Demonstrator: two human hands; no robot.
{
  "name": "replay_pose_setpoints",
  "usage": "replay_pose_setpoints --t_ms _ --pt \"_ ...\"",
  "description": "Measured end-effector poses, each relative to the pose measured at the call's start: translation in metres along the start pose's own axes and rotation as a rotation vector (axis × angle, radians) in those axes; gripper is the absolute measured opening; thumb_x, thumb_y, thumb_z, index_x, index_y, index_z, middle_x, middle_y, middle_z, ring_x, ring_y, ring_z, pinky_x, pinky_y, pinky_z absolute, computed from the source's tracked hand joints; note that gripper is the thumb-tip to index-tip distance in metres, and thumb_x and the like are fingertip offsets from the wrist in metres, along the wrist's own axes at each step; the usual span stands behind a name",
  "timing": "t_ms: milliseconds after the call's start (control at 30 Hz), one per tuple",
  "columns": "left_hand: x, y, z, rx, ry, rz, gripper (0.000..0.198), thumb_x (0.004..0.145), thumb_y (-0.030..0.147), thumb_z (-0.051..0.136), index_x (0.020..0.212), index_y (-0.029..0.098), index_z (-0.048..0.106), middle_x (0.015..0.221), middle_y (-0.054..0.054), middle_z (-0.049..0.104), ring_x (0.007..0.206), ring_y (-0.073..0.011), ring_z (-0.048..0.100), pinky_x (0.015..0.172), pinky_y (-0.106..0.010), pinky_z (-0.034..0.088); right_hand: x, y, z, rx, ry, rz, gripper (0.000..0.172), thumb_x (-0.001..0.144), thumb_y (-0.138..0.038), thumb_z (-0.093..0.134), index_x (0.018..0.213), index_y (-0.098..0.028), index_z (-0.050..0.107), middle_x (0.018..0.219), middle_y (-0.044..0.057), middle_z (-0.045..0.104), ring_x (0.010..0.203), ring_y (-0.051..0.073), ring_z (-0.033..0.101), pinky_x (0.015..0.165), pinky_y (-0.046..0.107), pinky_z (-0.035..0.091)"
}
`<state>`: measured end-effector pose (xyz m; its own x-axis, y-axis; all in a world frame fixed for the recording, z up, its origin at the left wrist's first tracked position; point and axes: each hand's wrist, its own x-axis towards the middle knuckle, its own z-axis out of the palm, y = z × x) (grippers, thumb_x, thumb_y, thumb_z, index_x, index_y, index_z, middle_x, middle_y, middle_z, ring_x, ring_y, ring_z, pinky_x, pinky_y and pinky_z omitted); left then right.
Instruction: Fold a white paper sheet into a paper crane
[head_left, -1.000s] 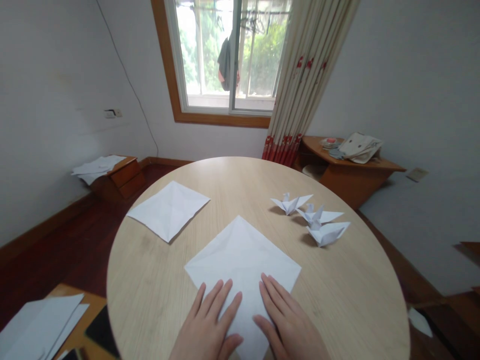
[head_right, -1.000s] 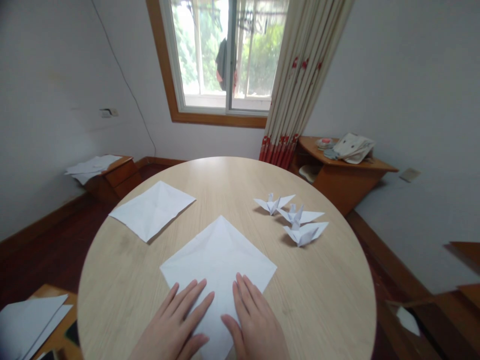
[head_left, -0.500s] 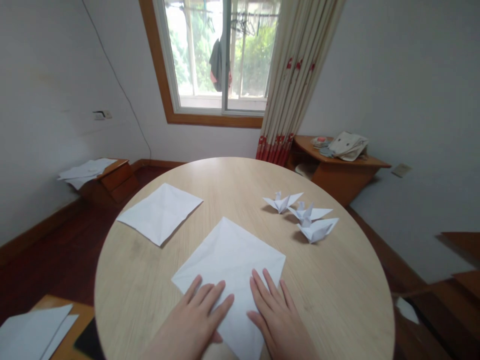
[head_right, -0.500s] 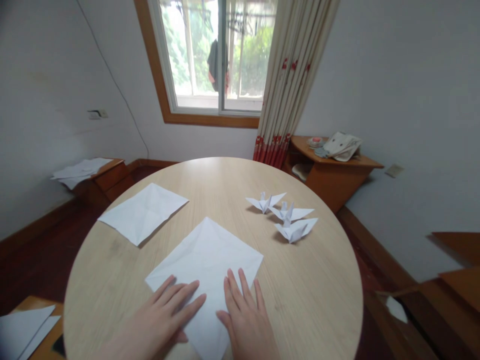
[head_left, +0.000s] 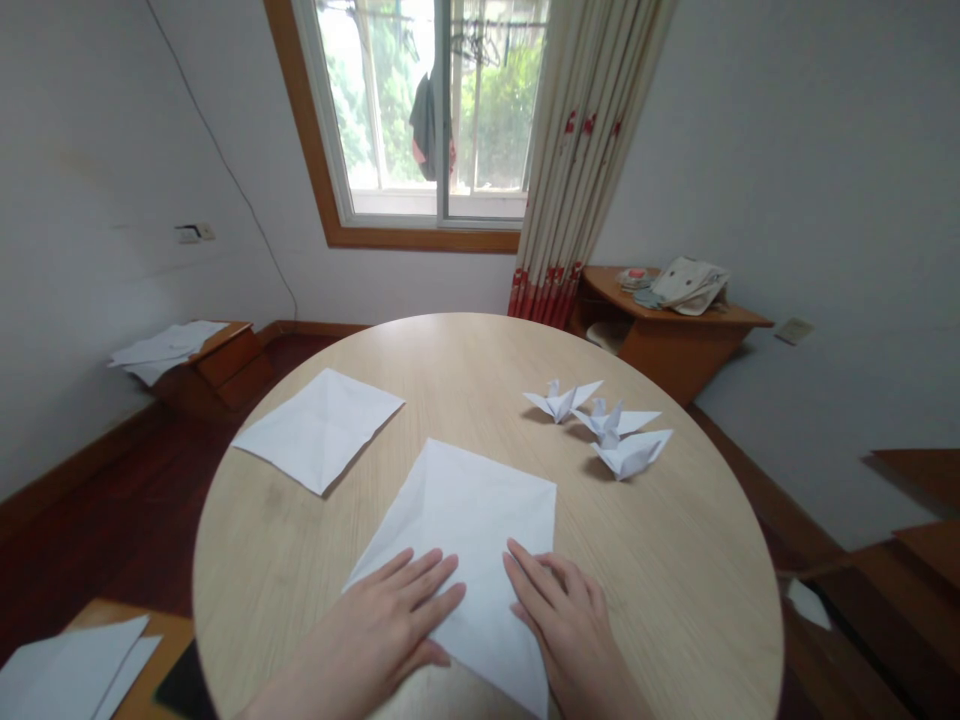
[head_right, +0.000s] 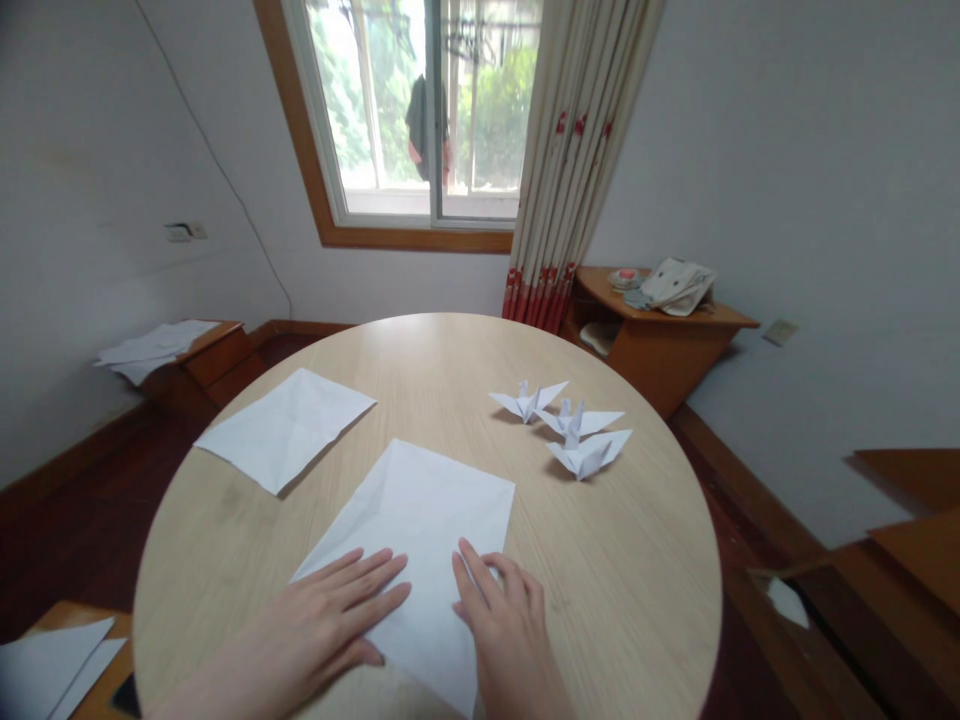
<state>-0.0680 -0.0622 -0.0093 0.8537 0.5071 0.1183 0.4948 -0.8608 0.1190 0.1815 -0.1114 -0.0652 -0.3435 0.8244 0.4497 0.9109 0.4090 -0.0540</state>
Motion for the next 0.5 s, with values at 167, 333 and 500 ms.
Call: replay_pose_setpoints --t_ms 167,333,500 --pt "0.000 0.003 0.007 0.053 0.019 -0.010 0.048 0.087 0.032 0.067 0.132 0.020 0.054 0.138 -0.009 0.054 0.124 -0.0252 0.055 0.102 -0.039 0.048 -0.001 -0.005 -0.009 0.103 0.001 -0.086 0.065 0.071 0.007 0.034 0.127 -0.016 0.059 0.127 0.008 0.064 0.110 0.020 0.061 0.087 0.032 0.056" --pt "0.001 0.008 0.013 0.058 0.037 -0.035 0.046 0.089 0.030 0.065 0.133 0.019 0.053 0.138 -0.010 0.054 0.125 -0.0265 0.053 0.102 -0.039 0.048 -0.008 -0.010 -0.013 0.064 0.051 -0.241 0.056 0.074 0.005 0.035 0.119 -0.011 0.063 0.120 0.010 0.068 0.109 0.019 0.064 0.088 0.028 0.056" --pt "0.002 0.013 0.011 0.085 -0.001 -0.056 0.045 0.090 0.030 0.063 0.132 0.017 0.054 0.138 -0.011 0.054 0.125 -0.0280 0.053 0.100 -0.039 0.049 -0.012 -0.018 -0.009 0.041 0.098 -0.282 0.031 0.094 -0.017 0.043 0.116 -0.010 0.064 0.117 0.011 0.069 0.105 0.020 0.067 0.087 0.025 0.057"
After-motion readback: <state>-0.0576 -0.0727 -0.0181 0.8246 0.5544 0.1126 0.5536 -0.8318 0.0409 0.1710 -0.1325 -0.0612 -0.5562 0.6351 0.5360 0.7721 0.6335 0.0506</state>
